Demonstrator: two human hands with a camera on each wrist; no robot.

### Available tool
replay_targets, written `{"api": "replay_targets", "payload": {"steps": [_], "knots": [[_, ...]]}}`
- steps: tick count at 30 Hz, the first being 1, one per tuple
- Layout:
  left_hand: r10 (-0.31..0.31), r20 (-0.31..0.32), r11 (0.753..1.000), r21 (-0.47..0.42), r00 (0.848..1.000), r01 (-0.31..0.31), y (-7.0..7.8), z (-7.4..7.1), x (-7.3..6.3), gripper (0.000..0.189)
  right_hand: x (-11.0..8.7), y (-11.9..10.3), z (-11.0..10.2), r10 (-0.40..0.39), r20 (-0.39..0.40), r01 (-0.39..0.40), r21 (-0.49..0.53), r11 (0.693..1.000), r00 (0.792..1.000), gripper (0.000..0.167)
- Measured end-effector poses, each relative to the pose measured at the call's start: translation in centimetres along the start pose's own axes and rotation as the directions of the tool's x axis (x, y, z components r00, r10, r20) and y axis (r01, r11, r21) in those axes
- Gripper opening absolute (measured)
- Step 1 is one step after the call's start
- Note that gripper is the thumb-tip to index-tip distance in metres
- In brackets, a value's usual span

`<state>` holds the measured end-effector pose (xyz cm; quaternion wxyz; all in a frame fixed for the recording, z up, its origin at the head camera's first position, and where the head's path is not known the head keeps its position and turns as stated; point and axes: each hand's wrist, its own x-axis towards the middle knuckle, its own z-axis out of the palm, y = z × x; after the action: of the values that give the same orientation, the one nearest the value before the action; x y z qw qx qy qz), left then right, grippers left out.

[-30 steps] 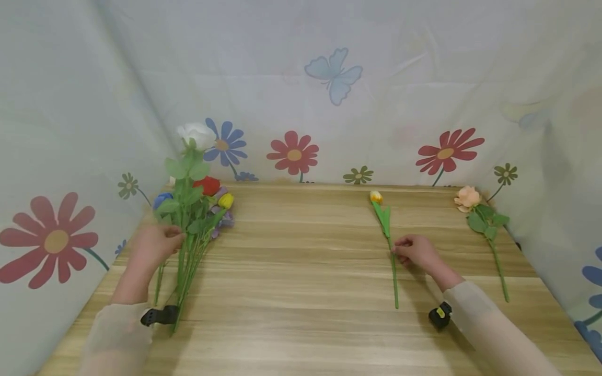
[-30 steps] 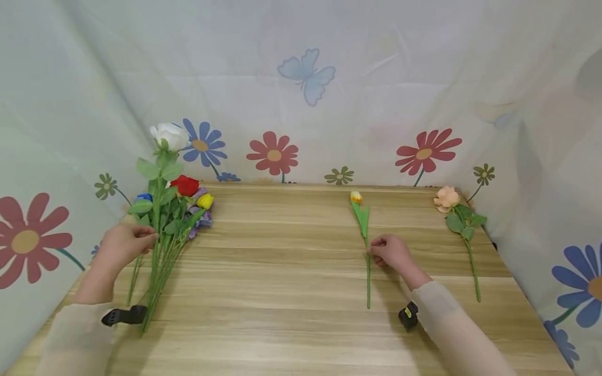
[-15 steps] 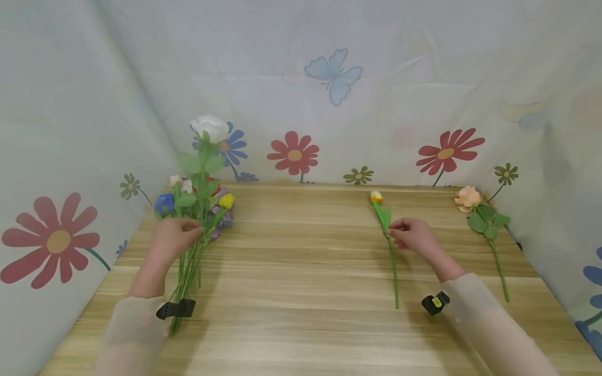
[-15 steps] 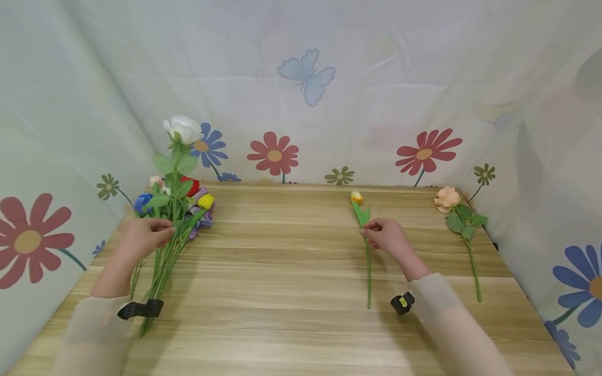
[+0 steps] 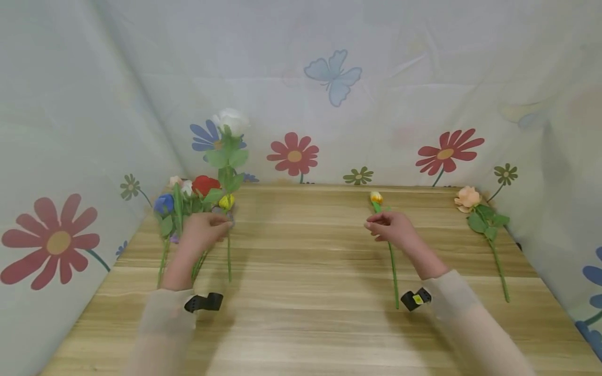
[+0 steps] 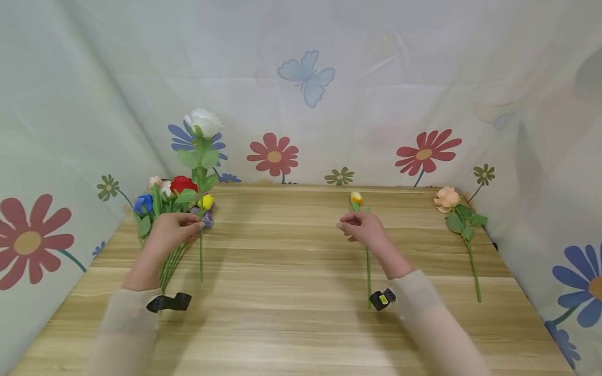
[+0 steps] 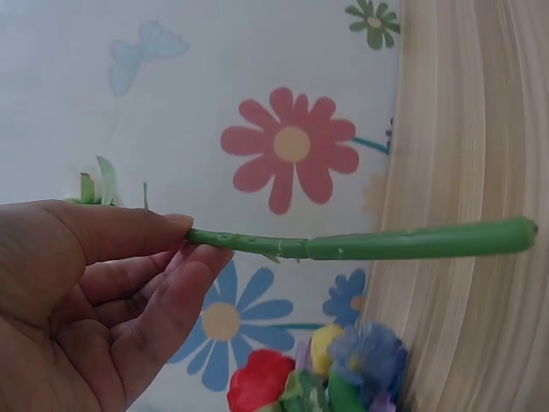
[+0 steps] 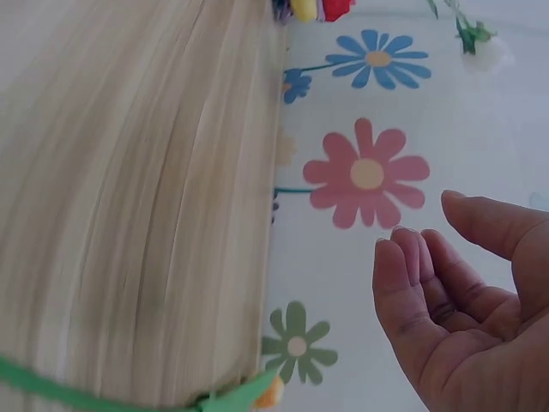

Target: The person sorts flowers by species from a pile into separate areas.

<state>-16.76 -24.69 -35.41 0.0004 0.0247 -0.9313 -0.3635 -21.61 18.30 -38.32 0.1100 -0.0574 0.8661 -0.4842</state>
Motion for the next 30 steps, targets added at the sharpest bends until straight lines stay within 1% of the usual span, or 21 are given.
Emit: {"api": "replay_targets", "payload": {"steps": [4, 9, 11, 15, 19, 24, 30], "knots": [[0.024, 0.005, 0.998, -0.055, 1.000, -0.024, 0.9, 1.4, 0.7, 0.039, 0.2, -0.8, 1.2, -0.029, 0.013, 0.028, 0.047, 0.999, 0.999, 0.039], [0.049, 0.019, 0.991, -0.129, 0.999, -0.046, 2.1, 3.1, 1.2, 0.035, 0.6, -1.4, 3.0, -0.060, 0.035, 0.056, 0.104, 0.993, 0.998, 0.036], [0.050, 0.023, 0.987, -0.152, 0.998, -0.046, 2.6, 3.8, 1.2, 0.035, 0.7, -1.8, 3.7, -0.071, 0.046, 0.065, 0.125, 0.990, 0.996, 0.035], [0.032, 0.025, 0.978, -0.207, 0.999, -0.026, 3.4, 5.2, 1.5, 0.035, 1.0, -2.6, 5.2, -0.100, 0.061, 0.089, 0.160, 0.983, 0.993, 0.034], [0.046, 0.020, 0.963, -0.267, 0.999, -0.039, 4.3, 6.7, 2.0, 0.034, 1.3, -3.4, 6.9, -0.127, 0.083, 0.109, 0.194, 0.975, 0.988, 0.034], [0.065, 0.036, 0.955, -0.292, 0.997, -0.051, 5.4, 8.6, 2.3, 0.035, 1.5, -3.9, 8.9, -0.163, 0.125, 0.129, 0.247, 0.960, 0.979, 0.035], [0.058, 0.052, 0.948, -0.315, 0.997, -0.039, 6.4, 10.2, 2.4, 0.033, 1.7, -4.1, 10.6, -0.165, 0.142, 0.123, 0.268, 0.956, 0.976, 0.037]]}}
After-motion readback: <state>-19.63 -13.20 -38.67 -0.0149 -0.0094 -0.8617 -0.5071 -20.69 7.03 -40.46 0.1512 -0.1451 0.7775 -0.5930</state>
